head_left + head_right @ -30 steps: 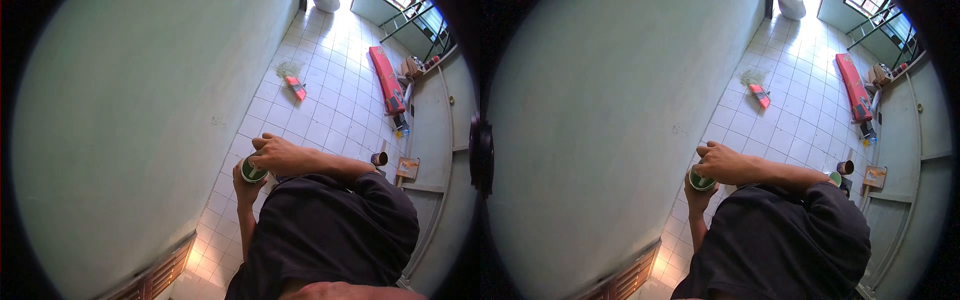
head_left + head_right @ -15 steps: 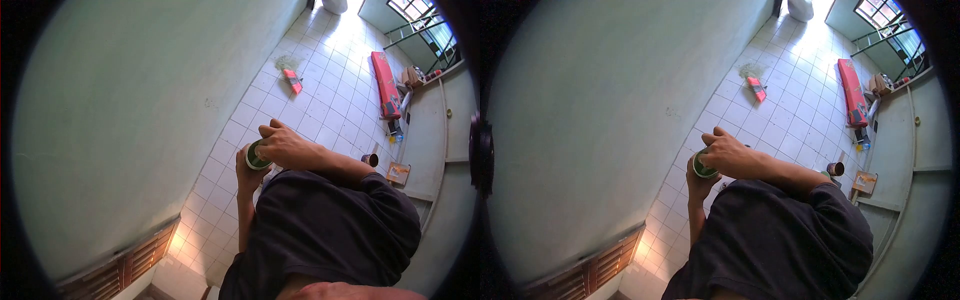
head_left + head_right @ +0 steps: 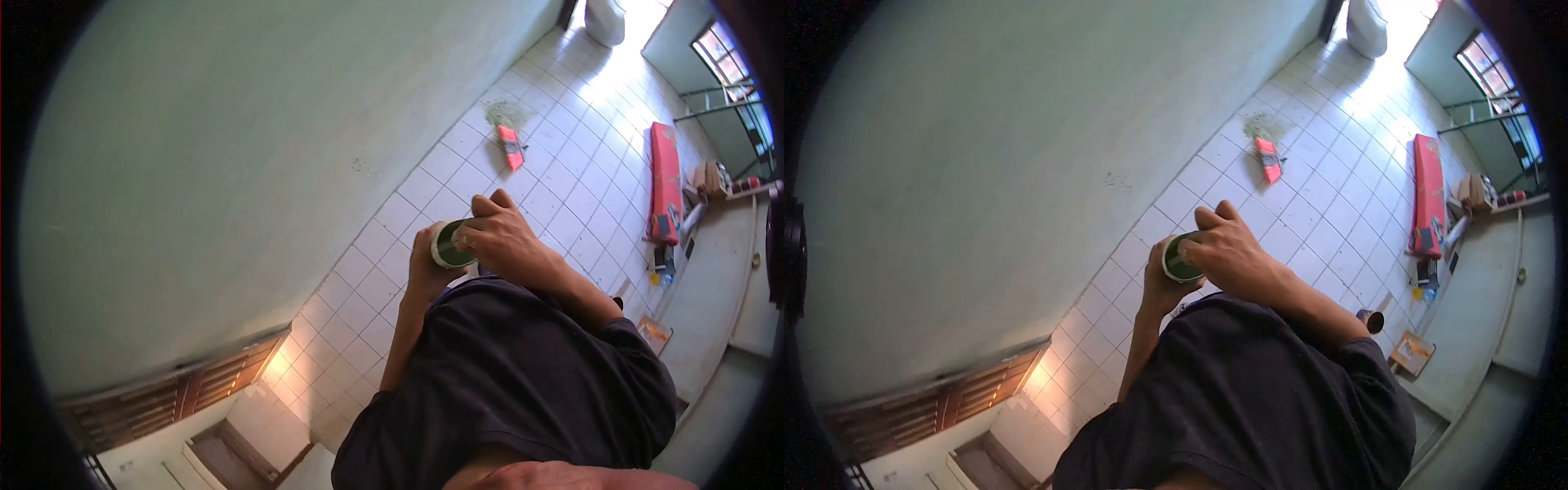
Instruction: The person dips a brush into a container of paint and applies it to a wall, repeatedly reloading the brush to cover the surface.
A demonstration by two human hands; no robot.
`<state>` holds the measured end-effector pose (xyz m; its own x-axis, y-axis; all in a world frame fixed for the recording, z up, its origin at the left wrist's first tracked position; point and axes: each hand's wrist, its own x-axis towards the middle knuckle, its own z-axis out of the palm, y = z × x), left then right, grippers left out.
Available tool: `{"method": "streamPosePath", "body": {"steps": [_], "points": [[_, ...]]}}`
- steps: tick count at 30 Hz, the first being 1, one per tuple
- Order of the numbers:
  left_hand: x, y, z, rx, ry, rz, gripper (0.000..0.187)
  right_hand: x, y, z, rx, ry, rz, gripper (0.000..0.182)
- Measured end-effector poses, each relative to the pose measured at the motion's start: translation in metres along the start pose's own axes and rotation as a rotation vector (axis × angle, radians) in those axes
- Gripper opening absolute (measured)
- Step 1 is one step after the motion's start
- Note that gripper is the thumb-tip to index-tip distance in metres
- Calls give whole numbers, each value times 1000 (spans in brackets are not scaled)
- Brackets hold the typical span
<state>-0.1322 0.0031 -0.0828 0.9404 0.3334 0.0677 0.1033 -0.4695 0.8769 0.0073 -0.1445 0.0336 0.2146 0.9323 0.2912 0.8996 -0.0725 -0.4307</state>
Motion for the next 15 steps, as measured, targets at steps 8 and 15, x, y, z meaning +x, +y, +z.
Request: {"method": "streamPosePath", "body": {"steps": [8, 15], "points": [[30, 10, 45, -75, 35, -22, 80, -20, 36, -44, 320, 137, 118, 17], [31, 29, 42, -191, 117, -239, 82, -21, 46, -41, 567, 187, 133, 24]]}}
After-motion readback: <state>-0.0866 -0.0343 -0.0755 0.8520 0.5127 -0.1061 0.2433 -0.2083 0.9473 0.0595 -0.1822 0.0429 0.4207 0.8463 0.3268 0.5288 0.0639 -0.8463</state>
